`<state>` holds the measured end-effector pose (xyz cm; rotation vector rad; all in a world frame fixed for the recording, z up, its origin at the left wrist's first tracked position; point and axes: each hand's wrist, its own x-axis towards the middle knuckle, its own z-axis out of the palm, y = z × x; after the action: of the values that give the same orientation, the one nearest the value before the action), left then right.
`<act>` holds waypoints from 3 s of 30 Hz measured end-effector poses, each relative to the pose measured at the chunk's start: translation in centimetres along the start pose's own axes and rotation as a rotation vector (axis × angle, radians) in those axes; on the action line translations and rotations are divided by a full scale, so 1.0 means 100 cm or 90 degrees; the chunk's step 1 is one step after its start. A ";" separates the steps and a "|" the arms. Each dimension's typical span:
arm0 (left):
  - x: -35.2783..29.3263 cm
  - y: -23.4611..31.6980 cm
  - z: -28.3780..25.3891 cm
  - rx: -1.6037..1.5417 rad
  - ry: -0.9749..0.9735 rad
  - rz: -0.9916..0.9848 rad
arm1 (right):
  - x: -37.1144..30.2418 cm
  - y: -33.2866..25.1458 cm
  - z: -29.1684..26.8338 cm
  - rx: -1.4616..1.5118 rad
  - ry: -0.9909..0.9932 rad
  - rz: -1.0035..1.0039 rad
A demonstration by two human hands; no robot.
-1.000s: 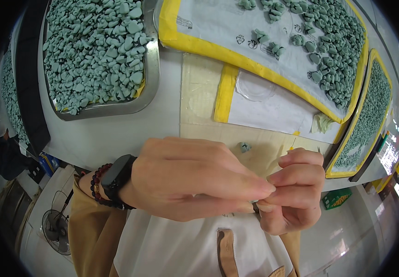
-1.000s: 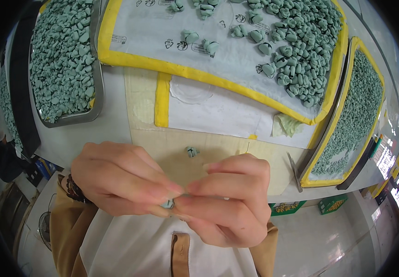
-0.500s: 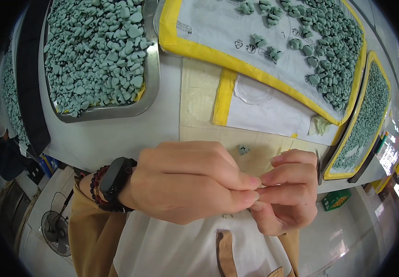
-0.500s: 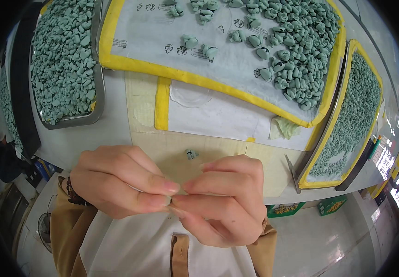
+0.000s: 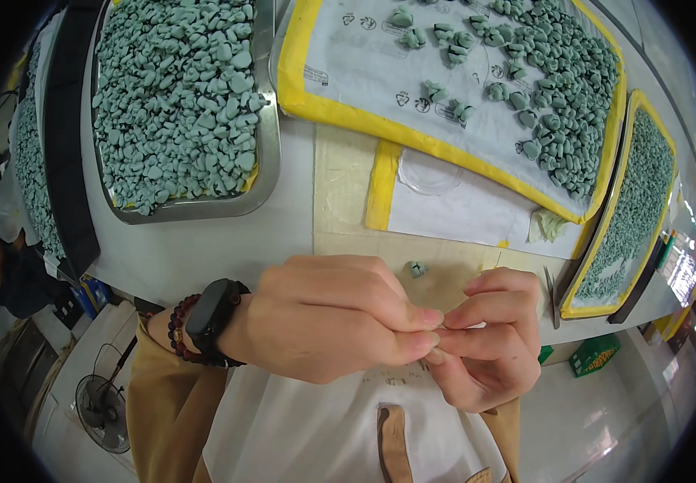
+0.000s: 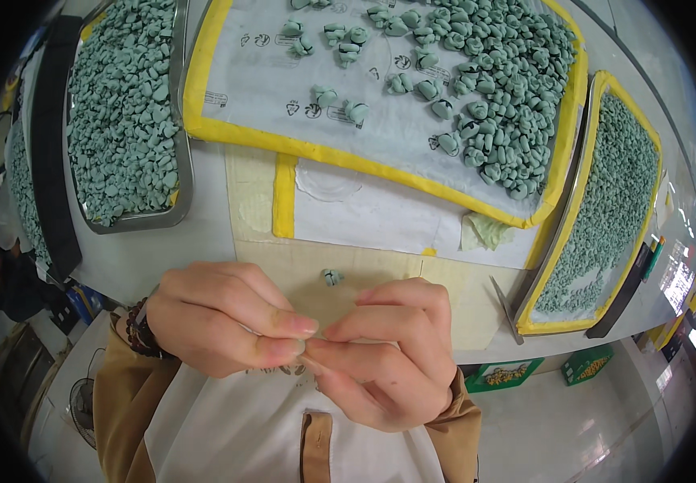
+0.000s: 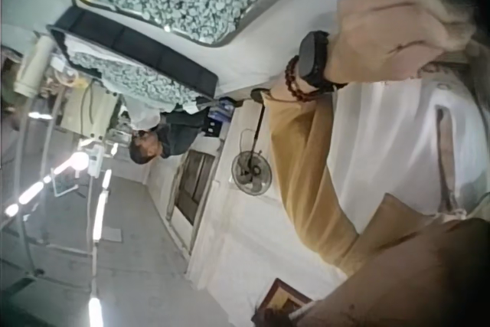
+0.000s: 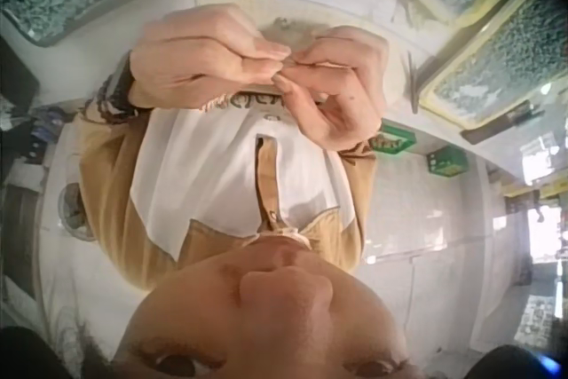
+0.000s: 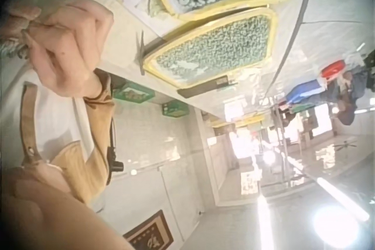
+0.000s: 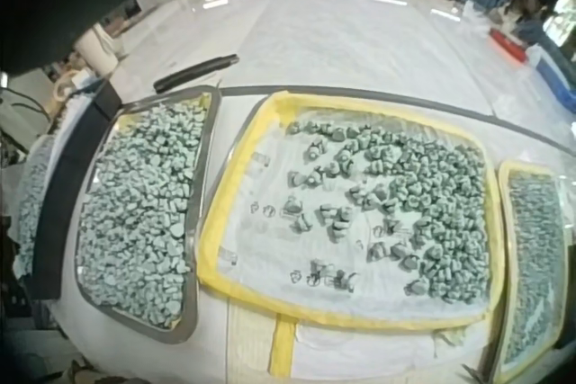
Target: The person assembles small parts by picking up components from trays, applying glue with a needle-tipped dispenser bottle, and attaching the pieces together by hand.
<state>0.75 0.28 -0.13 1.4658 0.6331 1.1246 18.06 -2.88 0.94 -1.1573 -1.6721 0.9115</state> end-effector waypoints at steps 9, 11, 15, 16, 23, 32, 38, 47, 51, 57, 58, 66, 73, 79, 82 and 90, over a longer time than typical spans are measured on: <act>0.056 -0.002 -0.053 0.470 -0.046 0.029 | -0.013 -0.002 -0.020 0.011 0.050 0.009; 0.058 0.008 -0.057 0.636 -0.053 0.033 | -0.012 -0.003 -0.021 -0.008 0.054 0.032; 0.041 0.039 -0.056 0.770 0.019 -0.062 | -0.021 0.005 -0.023 -0.035 0.083 0.034; 0.038 0.039 -0.064 0.838 0.039 -0.071 | -0.026 0.011 -0.025 -0.040 0.106 0.049; 0.002 0.028 -0.106 0.865 0.135 -0.235 | -0.013 0.009 -0.029 -0.029 0.081 0.012; 0.008 0.044 -0.088 0.853 0.196 -0.081 | -0.023 0.016 -0.045 -0.120 0.082 0.037; 0.016 0.032 -0.049 0.173 -0.114 -0.127 | -0.018 -0.003 -0.053 -0.202 -0.023 0.216; 0.008 0.012 -0.011 -0.314 -0.022 -0.491 | -0.010 -0.013 -0.065 -0.372 -0.378 0.192; 0.004 0.005 -0.012 -0.352 -0.006 -0.460 | -0.007 -0.002 -0.058 -0.381 -0.438 0.164; 0.006 0.006 -0.013 -0.323 -0.048 -0.469 | -0.007 0.004 -0.050 0.033 -0.206 0.099; 0.007 0.007 -0.013 -0.320 -0.056 -0.483 | -0.008 0.004 -0.044 0.157 -0.099 0.073; 0.003 0.002 -0.016 -0.343 -0.079 -0.467 | 0.002 0.005 0.018 0.054 0.088 -0.163; 0.002 0.000 -0.014 -0.385 -0.147 -0.413 | -0.012 -0.012 0.015 -0.007 0.071 -0.069; 0.003 0.005 -0.015 -0.508 -0.116 -0.488 | -0.009 -0.018 0.020 -0.050 0.087 -0.012; 0.011 0.010 -0.018 -0.556 -0.051 -0.672 | -0.005 -0.008 0.012 -0.052 0.031 -0.112; 0.006 0.012 -0.015 -0.437 0.017 -0.519 | -0.013 -0.003 0.010 -0.015 0.145 -0.155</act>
<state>-0.60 1.17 1.03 0.5068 0.6775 0.6055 17.23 -4.33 0.52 -1.0045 -1.5975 0.5868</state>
